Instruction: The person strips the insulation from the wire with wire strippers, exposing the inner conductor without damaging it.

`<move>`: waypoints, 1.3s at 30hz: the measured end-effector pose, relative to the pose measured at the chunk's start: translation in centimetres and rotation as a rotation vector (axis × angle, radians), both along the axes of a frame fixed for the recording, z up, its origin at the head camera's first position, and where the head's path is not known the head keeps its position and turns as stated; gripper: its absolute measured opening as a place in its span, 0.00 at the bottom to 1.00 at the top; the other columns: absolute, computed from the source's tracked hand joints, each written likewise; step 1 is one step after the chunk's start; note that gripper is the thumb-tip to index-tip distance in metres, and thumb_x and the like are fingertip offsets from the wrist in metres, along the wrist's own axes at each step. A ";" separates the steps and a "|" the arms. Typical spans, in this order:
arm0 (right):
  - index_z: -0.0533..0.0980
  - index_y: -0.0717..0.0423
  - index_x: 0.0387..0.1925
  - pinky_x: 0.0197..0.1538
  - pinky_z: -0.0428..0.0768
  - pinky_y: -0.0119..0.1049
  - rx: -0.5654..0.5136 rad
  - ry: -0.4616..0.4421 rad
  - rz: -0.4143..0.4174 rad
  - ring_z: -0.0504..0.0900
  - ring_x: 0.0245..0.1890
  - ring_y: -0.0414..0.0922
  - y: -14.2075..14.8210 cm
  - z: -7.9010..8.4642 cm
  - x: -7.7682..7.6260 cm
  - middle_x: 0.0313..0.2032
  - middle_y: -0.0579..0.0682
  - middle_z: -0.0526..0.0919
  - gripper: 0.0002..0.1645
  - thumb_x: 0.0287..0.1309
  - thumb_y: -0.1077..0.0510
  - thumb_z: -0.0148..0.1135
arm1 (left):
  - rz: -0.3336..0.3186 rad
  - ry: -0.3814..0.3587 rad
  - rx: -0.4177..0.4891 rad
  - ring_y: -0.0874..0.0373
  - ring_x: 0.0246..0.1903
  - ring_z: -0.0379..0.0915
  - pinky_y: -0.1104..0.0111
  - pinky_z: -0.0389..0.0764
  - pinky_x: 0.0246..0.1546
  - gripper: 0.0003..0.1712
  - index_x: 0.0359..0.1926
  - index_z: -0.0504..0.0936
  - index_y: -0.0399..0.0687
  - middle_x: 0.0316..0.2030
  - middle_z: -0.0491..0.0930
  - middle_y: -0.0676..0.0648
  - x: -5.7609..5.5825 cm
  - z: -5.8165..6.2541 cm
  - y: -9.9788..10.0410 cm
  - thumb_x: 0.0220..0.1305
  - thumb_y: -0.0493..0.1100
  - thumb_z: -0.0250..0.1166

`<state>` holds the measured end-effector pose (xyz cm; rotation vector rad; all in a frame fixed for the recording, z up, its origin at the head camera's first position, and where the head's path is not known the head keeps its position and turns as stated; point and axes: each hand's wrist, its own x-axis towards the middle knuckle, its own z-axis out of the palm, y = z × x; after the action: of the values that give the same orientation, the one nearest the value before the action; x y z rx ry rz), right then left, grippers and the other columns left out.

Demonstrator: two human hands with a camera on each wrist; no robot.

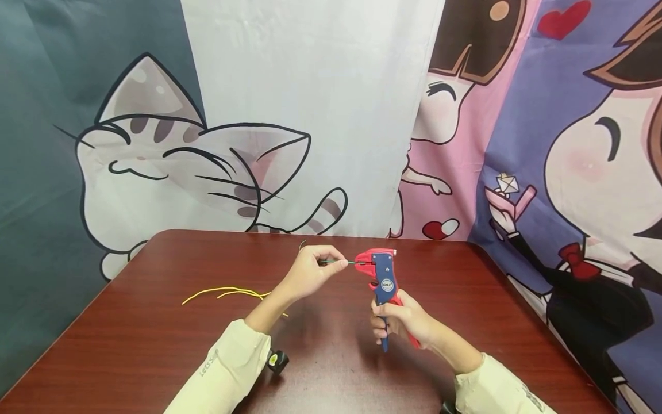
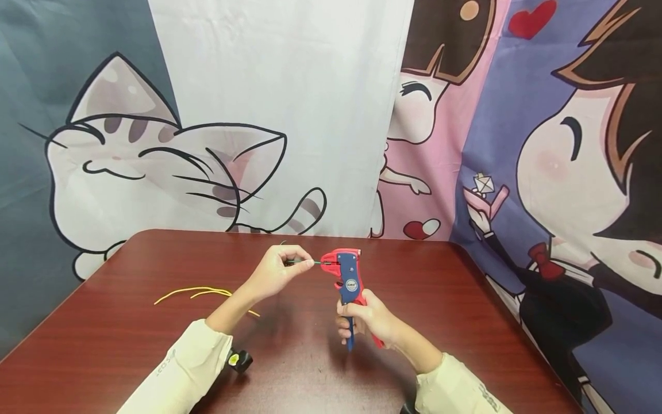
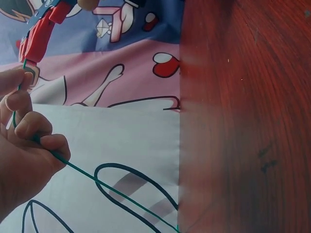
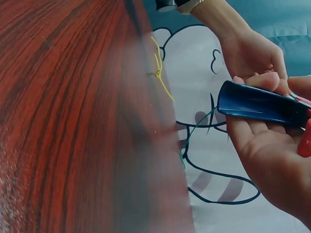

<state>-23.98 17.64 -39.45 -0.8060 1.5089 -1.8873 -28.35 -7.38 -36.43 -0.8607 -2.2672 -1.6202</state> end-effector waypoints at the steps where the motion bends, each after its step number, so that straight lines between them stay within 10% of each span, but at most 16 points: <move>1: 0.72 0.56 0.37 0.37 0.80 0.41 0.004 -0.002 -0.004 0.74 0.25 0.43 0.0 0.0 0.0 0.25 0.48 0.72 0.09 0.69 0.66 0.44 | -0.002 -0.006 -0.002 0.61 0.18 0.61 0.71 0.64 0.20 0.05 0.36 0.87 0.43 0.20 0.73 0.51 0.0 0.0 0.0 0.64 0.40 0.68; 39: 0.72 0.58 0.38 0.38 0.83 0.41 -0.027 -0.005 -0.003 0.75 0.25 0.41 0.1 -0.4 0.5 0.26 0.48 0.72 0.09 0.68 0.63 0.43 | -0.006 -0.096 -0.023 0.64 0.16 0.53 0.71 0.58 0.19 0.03 0.32 0.88 0.43 0.14 0.64 0.54 -0.2 0.4 -0.7 0.60 0.38 0.70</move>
<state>-23.48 17.75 -39.82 -0.8115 1.4854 -1.9149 -28.56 -8.08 -36.08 -0.8127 -2.3539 -1.6759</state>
